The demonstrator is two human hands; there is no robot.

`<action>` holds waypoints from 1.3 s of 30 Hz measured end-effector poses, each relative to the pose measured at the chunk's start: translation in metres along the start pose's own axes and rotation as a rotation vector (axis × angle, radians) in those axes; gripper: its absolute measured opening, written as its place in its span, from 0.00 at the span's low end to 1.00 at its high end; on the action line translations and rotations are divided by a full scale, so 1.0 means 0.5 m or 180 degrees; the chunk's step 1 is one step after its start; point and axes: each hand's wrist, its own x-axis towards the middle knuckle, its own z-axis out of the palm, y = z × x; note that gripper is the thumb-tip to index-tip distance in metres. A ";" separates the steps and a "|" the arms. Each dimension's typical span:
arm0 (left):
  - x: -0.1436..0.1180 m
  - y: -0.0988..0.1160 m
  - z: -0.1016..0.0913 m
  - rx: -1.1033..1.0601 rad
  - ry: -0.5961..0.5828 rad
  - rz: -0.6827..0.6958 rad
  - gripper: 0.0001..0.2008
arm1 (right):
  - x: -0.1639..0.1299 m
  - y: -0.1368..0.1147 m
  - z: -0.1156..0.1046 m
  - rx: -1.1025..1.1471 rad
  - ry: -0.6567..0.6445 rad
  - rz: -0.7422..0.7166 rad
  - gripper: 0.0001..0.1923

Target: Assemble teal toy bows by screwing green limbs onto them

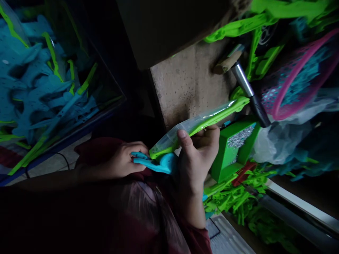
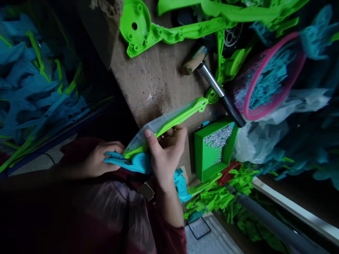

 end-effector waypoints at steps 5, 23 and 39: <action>-0.017 0.015 0.022 0.0002 0.0340 -0.0291 0.08 | 0.004 -0.001 -0.002 -0.0221 -0.0053 -0.0074 0.18; -0.022 0.045 0.047 -0.1338 -0.0017 -0.1549 0.16 | 0.008 0.001 -0.004 -0.0200 -0.0143 -0.0141 0.20; -0.029 0.084 0.060 -0.1246 0.0289 -0.1462 0.19 | 0.011 0.005 -0.007 0.0022 -0.0561 -0.0230 0.33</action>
